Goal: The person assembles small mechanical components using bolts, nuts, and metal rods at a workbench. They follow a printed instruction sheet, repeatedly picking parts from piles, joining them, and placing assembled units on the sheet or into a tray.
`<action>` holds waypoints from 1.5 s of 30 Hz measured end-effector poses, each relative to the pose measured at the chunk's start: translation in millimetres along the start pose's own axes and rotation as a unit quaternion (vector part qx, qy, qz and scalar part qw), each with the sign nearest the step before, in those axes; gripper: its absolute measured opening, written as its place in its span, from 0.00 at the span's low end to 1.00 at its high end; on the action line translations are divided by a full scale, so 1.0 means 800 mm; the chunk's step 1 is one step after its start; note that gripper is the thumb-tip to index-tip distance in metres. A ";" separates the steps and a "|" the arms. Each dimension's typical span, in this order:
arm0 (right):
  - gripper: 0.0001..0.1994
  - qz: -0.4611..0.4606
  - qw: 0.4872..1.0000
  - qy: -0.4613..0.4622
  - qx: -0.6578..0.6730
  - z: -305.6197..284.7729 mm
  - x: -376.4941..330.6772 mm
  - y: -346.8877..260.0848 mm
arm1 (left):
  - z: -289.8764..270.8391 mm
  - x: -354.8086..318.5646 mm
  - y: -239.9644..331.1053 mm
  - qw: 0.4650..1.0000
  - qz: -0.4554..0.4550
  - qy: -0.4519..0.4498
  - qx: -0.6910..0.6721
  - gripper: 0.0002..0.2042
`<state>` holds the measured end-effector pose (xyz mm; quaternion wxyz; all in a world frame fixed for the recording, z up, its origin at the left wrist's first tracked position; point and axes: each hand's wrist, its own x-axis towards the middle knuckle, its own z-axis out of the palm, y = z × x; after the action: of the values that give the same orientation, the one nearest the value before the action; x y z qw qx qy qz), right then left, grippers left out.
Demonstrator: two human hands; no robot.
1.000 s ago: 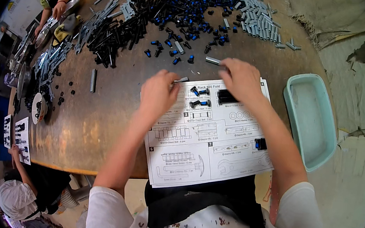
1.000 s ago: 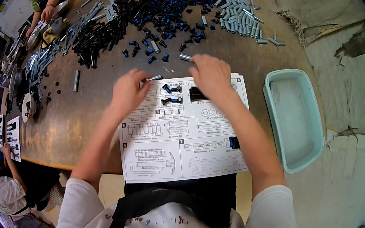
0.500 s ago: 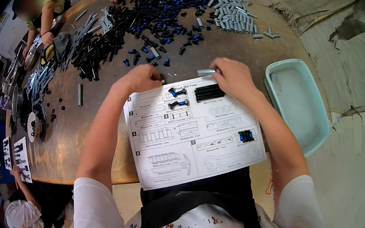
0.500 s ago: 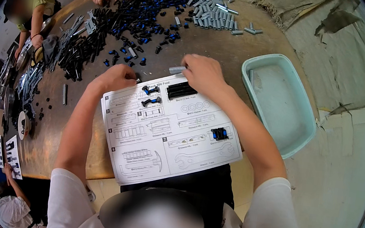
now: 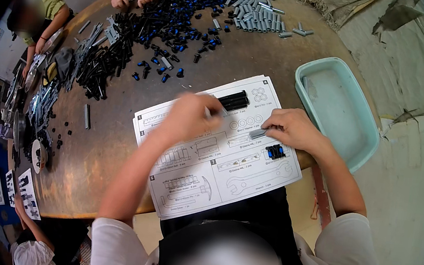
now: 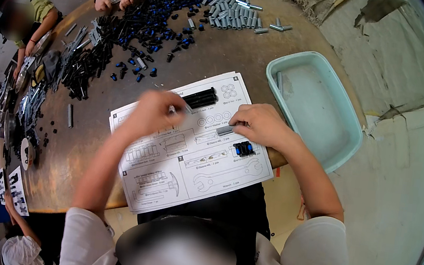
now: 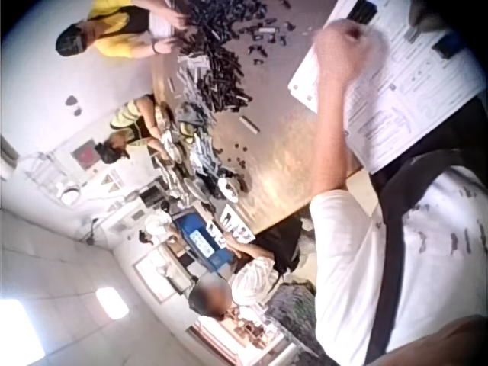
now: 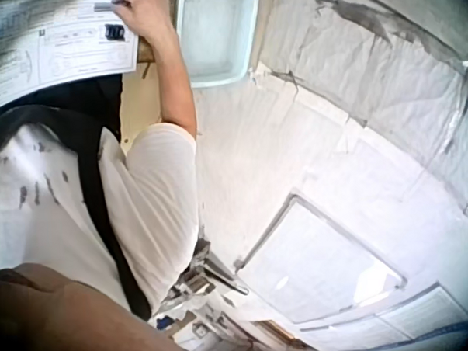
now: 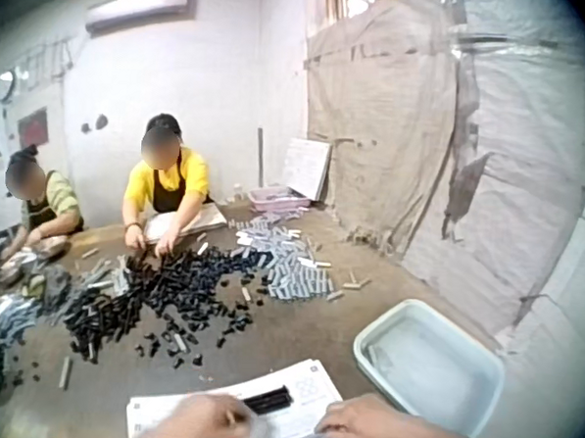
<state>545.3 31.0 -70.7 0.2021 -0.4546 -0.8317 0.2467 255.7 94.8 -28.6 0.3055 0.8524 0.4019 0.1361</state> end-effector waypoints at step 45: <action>0.08 0.089 0.980 0.117 0.138 -0.001 0.001 -0.079 | 0.127 -0.085 0.044 0.995 0.057 0.086 0.010 0.07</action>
<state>504.0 2.5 -32.3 0.3358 -0.5202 -0.7167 0.3208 282.1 -16.1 -84.0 0.2534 0.8619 0.3787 0.2223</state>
